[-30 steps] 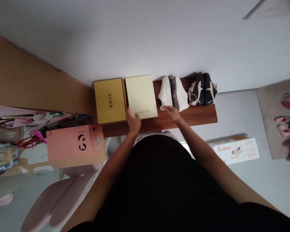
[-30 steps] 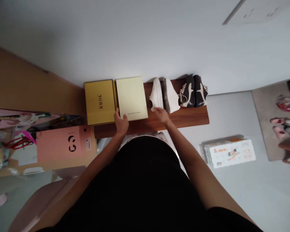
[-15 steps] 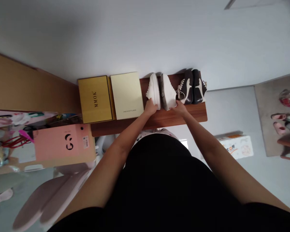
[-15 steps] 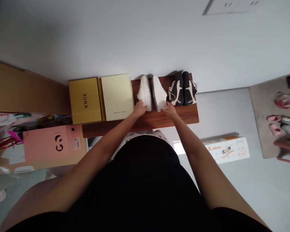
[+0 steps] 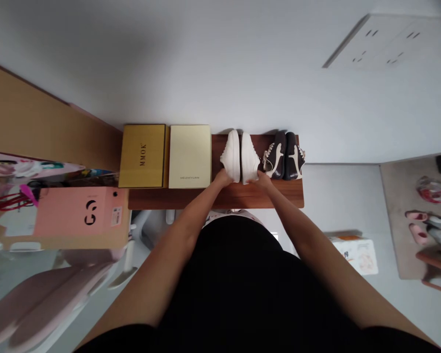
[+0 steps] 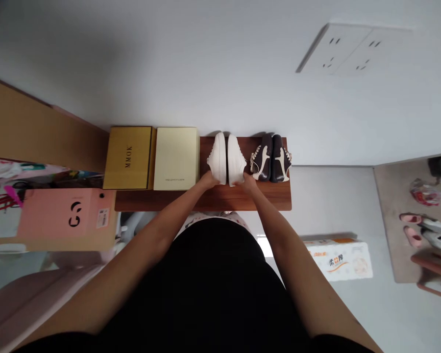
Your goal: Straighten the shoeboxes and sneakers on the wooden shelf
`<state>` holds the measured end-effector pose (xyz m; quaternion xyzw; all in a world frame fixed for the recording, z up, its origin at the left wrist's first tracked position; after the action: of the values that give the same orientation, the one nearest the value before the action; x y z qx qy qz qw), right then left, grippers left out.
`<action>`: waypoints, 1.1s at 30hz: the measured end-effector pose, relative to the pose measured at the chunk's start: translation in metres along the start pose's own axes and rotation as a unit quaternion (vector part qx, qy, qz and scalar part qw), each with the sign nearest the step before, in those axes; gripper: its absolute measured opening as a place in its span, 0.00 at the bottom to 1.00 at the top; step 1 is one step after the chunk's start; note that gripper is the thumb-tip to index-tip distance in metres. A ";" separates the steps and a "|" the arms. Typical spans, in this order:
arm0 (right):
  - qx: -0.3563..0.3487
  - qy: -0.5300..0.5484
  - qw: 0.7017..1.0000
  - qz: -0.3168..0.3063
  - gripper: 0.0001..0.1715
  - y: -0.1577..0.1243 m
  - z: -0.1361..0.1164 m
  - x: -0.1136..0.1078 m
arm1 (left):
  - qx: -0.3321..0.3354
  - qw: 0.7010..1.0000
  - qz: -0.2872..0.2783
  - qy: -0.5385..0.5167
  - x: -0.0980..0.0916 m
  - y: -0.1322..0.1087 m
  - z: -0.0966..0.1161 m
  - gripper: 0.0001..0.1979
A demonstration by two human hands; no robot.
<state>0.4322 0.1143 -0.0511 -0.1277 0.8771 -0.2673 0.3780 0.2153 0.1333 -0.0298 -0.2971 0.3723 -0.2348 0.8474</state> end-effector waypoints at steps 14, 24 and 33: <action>-0.085 -0.263 0.961 -0.015 0.14 -0.020 -0.062 -0.007 | 0.126 0.950 -0.005 0.287 -0.006 -0.027 0.026 0.19; -0.058 -0.318 0.942 -0.090 0.14 -0.014 -0.090 0.002 | 0.145 0.936 -0.017 0.320 -0.006 -0.012 0.035 0.17; -0.056 -0.287 0.952 -0.088 0.15 0.005 -0.096 0.016 | 0.116 0.958 -0.016 0.260 -0.014 -0.004 0.024 0.15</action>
<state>0.3510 0.1475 -0.0089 -0.2971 0.7302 -0.2019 0.5812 0.2250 0.1466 -0.0068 -0.1312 0.5450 -0.3596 0.7460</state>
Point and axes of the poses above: each hand's wrist, its own y-axis towards the middle knuckle, its own x-axis out of the palm, z = x × y, the point moved 5 cm from there along y, towards the middle knuckle, and after that the axes turned 7 degrees about -z, right-handed, at the moved point
